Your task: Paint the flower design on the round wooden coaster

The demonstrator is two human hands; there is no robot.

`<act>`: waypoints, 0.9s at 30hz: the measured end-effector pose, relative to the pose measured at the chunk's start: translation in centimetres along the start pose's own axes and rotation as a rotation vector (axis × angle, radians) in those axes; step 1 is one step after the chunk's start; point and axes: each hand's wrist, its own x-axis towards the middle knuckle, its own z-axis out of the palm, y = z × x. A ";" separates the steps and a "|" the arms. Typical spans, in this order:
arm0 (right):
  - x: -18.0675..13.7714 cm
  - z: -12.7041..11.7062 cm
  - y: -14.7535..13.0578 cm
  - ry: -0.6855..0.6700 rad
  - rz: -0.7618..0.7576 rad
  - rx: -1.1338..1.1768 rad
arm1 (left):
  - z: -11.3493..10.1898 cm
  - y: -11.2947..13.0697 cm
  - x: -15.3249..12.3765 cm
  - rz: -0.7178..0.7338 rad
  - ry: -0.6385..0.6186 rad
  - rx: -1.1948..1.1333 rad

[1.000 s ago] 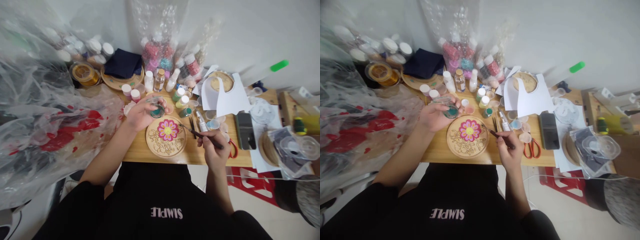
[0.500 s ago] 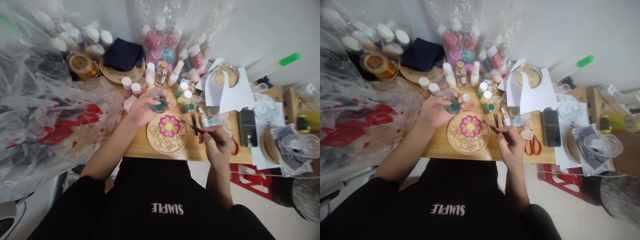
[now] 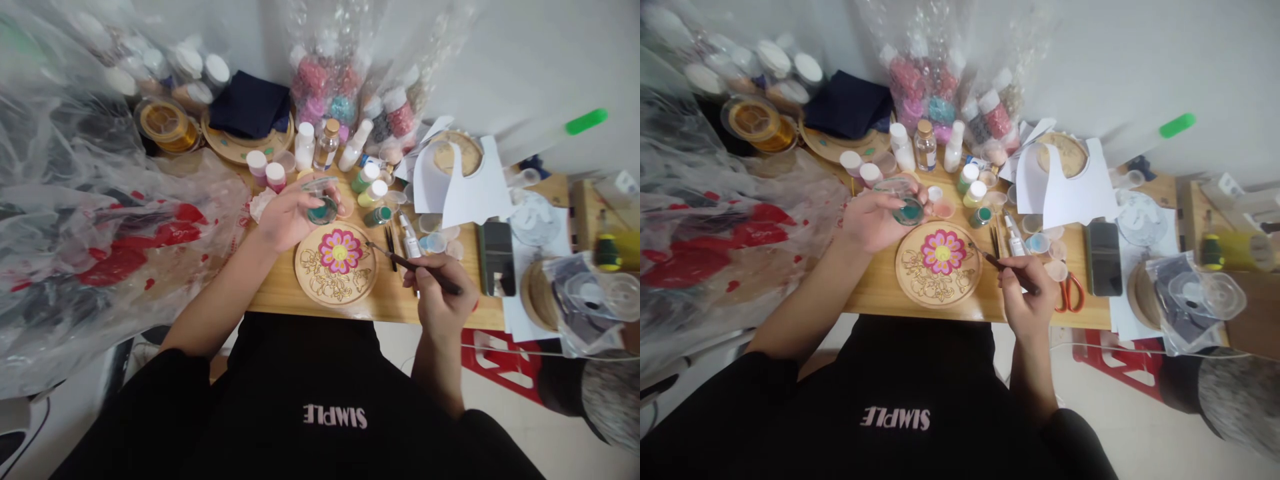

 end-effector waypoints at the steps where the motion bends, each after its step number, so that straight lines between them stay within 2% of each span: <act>1: 0.0 0.0 0.1 -0.002 0.003 -0.008 | 0.0 0.0 0.0 -0.008 0.009 -0.010; 5: 0.1 0.0 0.1 -0.023 0.010 -0.037 | 0.1 0.0 0.0 -0.019 0.033 -0.013; 11: 0.8 0.0 -0.6 -0.090 0.035 -0.081 | -1.0 -0.3 0.3 0.057 -0.128 0.070; 14: 1.2 0.2 -1.1 -0.100 0.060 -0.104 | -1.4 -0.5 0.4 0.076 -0.171 0.074; 27: 3.0 1.7 -2.3 -0.102 0.027 -0.163 | -1.3 -0.4 0.3 0.049 -0.156 0.032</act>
